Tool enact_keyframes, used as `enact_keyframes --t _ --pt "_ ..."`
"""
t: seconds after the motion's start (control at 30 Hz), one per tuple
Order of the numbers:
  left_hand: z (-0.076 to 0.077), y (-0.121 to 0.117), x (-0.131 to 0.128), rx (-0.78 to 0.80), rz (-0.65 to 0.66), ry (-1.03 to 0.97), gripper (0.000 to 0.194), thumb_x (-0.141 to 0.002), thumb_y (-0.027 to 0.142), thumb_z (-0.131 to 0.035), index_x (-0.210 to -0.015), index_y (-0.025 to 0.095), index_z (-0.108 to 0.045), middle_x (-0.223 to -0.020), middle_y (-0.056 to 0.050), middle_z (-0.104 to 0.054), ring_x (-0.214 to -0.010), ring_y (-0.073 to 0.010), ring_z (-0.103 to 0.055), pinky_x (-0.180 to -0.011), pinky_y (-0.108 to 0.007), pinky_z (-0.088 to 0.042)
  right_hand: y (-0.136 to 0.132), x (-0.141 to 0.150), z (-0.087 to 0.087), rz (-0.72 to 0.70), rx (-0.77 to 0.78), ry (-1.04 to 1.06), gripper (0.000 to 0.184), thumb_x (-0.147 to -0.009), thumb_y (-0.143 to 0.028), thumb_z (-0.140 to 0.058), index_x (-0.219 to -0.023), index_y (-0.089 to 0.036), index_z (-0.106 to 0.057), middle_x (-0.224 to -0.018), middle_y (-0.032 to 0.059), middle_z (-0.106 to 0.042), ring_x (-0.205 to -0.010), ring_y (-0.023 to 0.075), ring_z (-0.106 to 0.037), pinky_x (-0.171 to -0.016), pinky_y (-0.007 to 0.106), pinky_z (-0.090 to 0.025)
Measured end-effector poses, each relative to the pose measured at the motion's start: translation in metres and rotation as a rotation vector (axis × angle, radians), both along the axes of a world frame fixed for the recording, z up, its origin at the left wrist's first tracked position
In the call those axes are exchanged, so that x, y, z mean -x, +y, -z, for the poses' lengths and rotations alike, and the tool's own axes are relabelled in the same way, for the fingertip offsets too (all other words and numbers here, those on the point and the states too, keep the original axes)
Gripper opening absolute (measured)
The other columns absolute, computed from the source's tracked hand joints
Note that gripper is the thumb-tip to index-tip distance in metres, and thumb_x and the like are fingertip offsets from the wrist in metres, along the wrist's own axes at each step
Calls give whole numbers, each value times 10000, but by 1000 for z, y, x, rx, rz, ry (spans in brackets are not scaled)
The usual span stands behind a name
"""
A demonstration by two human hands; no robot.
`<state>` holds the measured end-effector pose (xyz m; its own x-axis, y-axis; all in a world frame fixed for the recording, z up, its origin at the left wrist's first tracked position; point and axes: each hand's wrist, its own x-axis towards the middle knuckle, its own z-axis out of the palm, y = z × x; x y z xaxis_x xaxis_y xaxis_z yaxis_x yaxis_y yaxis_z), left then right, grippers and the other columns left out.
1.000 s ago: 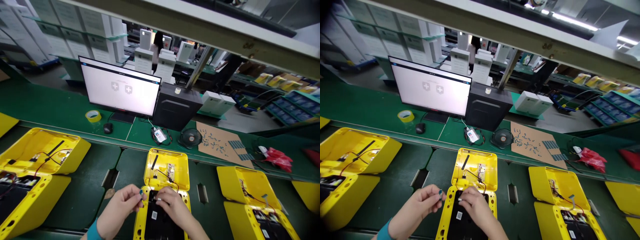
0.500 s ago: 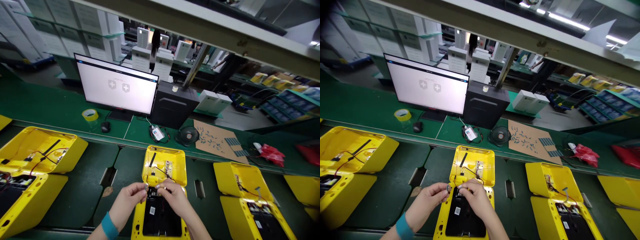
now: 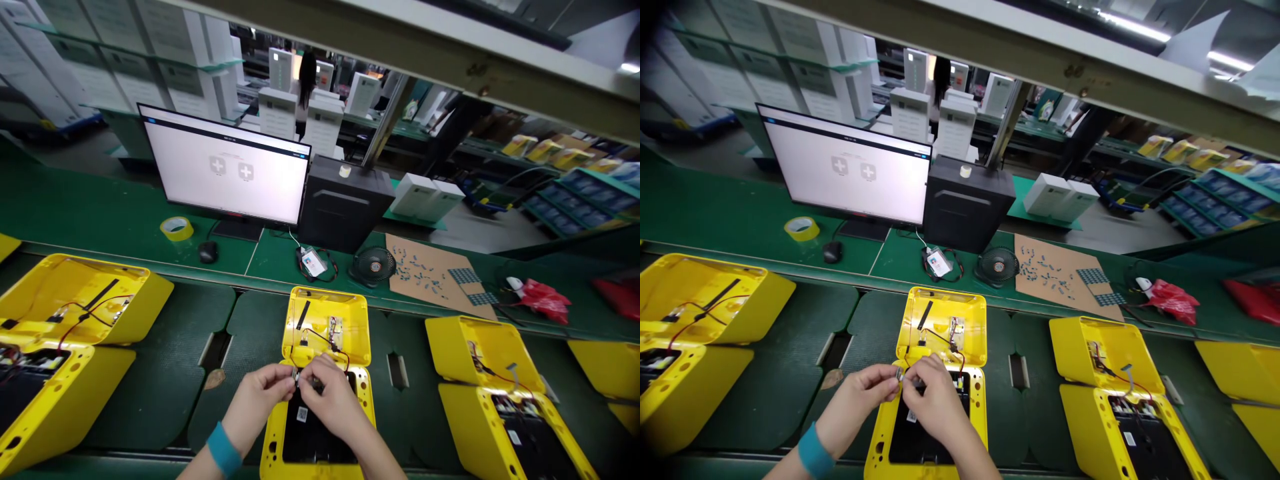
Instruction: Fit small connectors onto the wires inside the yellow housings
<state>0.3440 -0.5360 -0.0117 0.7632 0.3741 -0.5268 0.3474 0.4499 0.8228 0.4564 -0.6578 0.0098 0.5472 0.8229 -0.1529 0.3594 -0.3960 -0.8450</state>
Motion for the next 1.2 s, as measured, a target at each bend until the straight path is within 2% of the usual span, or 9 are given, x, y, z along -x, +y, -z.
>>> enact_keyframes --t 0.23,0.53,0.67,0.87,1.2 --pt "-7 0 -1 -17 21 16 351 -685 397 -719 -912 132 -685 -769 -27 -658 -692 -132 -524 -685 -261 -462 -1 -1 0 4 8 -20 84 -800 -176 -520 -727 -181 -562 -742 -1 -554 -801 137 -477 -737 274 -366" --pt "-2 0 0 -95 50 16 321 -713 393 -682 -921 149 -683 -798 -36 -678 -717 -159 -552 -698 -280 -473 2 1 3 12 16 -27 92 -781 -155 -516 -695 -181 -536 -729 -8 -549 -789 133 -465 -728 271 -359" --pt "-6 -2 0 -235 65 29 266 -758 371 -625 -912 163 -686 -828 -45 -658 -758 -179 -580 -703 -275 -486 4 0 4 20 8 -30 102 -780 -154 -513 -683 -179 -532 -715 -8 -545 -779 131 -470 -721 270 -359" --pt "-9 -9 1 -591 123 -13 238 -866 343 -505 -952 219 -690 -887 -53 -620 -816 -178 -600 -733 -256 -491 4 0 4 37 13 2 128 -796 -177 -504 -675 -175 -545 -698 -5 -534 -750 129 -474 -716 273 -366" --pt "-21 -16 -8 -661 82 8 245 -879 338 -484 -934 208 -685 -866 -80 -605 -796 -195 -595 -711 -251 -479 6 -4 10 71 -21 69 154 -804 -194 -508 -657 -173 -550 -677 -8 -529 -723 123 -483 -696 266 -380"
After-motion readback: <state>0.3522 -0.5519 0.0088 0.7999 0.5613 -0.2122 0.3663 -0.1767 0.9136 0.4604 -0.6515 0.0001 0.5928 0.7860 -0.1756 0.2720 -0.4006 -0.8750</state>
